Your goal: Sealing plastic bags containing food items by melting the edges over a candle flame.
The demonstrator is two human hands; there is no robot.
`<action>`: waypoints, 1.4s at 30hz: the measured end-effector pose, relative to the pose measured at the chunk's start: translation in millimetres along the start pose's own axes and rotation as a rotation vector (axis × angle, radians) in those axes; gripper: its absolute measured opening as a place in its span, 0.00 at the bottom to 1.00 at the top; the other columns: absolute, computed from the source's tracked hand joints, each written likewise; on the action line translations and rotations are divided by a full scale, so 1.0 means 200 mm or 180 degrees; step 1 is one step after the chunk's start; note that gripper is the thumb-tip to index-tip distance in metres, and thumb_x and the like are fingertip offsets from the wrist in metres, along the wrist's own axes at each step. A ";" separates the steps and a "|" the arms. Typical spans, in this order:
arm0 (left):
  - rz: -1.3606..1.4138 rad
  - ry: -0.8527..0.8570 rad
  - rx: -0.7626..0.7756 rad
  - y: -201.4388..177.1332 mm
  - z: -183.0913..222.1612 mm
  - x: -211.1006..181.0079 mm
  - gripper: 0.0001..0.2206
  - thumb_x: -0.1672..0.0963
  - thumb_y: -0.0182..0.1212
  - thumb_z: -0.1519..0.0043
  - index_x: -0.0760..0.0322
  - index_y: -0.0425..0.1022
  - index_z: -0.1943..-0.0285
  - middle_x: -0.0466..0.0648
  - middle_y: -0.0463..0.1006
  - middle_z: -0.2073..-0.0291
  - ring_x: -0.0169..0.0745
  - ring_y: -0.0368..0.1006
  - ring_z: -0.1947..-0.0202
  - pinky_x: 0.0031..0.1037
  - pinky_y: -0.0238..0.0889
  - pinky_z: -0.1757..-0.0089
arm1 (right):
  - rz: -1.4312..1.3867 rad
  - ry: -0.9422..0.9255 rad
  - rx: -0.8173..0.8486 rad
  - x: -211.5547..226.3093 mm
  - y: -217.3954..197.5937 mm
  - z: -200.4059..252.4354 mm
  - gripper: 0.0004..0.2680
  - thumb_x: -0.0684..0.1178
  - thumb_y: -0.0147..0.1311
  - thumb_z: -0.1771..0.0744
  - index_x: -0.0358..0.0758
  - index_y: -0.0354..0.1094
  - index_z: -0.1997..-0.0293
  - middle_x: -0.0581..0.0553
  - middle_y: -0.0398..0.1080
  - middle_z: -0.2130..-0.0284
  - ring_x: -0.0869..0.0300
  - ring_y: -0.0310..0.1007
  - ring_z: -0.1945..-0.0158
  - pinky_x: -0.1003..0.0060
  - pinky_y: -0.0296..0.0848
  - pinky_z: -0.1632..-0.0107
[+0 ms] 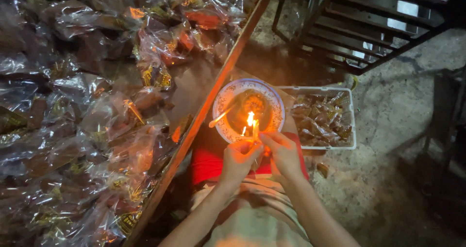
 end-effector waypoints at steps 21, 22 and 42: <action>-0.1297 0.2136 0.1443 0.14 0.11 -0.09 0.33 0.62 0.60 0.54 0.55 0.69 0.33 0.47 0.75 0.38 0.46 0.71 0.40 0.31 0.62 0.40 | 0.0113 0.1205 0.0875 -0.06 -0.20 0.17 0.12 0.47 0.52 0.32 0.33 0.69 0.45 0.37 0.72 0.58 0.53 0.72 0.56 0.55 0.72 0.60; -0.1480 0.2179 0.1746 0.19 0.10 -0.07 0.36 0.61 0.61 0.51 0.51 0.64 0.28 0.42 0.70 0.30 0.47 0.66 0.38 0.32 0.61 0.40 | 0.0027 0.1364 0.0802 -0.11 -0.25 0.13 0.13 0.46 0.52 0.33 0.38 0.68 0.42 0.39 0.73 0.57 0.54 0.72 0.54 0.54 0.72 0.56; -0.1344 0.1827 -0.1586 -0.79 -0.68 -0.77 0.15 0.55 0.56 0.33 0.64 0.70 0.74 0.46 0.71 0.71 0.38 0.66 0.72 0.31 0.58 0.68 | 0.2374 -0.2235 -0.0499 0.30 -0.52 0.18 0.07 0.42 0.63 0.36 0.30 0.76 0.58 0.39 0.73 0.53 0.59 0.73 0.61 0.67 0.76 0.59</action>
Point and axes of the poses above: each hand's wrist, its own z-axis away from the middle knuckle, its own y-axis out of the palm, x = y × z, the point moved 7 cm from there along -z, towards the middle knuckle
